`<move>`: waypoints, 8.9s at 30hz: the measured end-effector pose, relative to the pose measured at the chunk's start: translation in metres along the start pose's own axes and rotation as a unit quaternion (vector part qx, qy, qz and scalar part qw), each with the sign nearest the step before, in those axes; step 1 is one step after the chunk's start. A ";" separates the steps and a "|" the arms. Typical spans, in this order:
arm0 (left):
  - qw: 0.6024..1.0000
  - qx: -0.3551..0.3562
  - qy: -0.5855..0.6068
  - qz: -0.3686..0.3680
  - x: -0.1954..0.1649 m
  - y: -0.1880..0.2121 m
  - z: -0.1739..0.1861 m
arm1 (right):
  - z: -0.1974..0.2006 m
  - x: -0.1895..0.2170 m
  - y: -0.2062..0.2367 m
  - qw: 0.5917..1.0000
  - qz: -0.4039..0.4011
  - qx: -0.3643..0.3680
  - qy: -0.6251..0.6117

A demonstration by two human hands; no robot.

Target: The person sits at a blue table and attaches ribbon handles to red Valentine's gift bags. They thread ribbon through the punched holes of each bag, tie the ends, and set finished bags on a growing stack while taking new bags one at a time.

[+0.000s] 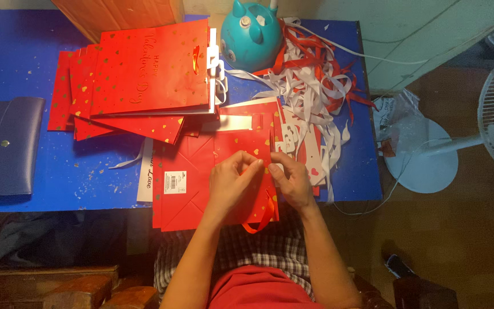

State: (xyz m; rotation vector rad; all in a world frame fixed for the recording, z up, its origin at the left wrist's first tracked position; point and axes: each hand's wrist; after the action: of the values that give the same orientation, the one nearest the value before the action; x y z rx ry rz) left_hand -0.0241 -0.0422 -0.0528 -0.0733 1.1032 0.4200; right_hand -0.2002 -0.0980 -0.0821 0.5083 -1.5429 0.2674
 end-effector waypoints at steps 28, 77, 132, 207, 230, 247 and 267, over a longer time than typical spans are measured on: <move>0.990 -0.028 -0.121 -0.064 -0.002 -0.007 -0.004 | 0.013 0.014 -0.021 0.980 -0.063 0.021 -0.190; 0.995 0.042 0.085 0.000 0.009 -0.014 0.003 | -0.034 0.000 0.002 0.974 0.172 -0.146 0.003; 0.997 0.053 0.057 -0.004 -0.004 -0.009 0.009 | -0.016 0.017 0.002 0.910 0.250 -0.303 -0.136; 0.965 -0.096 -0.097 -0.223 -0.048 0.047 0.030 | -0.041 0.034 -0.042 0.985 0.115 0.016 -0.129; 0.919 -0.072 -0.313 -0.230 0.003 0.029 -0.017 | -0.060 0.062 -0.043 0.958 0.212 0.102 0.162; 0.921 -0.105 -0.319 -0.197 0.010 0.002 -0.023 | -0.045 0.106 -0.115 0.865 0.328 -0.126 0.358; 0.978 -0.092 0.016 -0.188 0.012 0.004 -0.004 | -0.016 0.069 -0.001 0.989 0.124 0.085 0.013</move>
State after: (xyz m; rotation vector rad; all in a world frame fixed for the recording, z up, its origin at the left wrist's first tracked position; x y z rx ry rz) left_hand -0.0243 -0.0364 -0.0646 -0.4460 1.0514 0.1792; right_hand -0.1840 -0.1019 -0.0138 0.4429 -1.5667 0.5996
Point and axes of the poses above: each hand's wrist, its own y-axis away from the middle knuckle, its own z-axis out of the back of the hand, x = y × z, and after that the axes turned 6 degrees about -y, right-handed
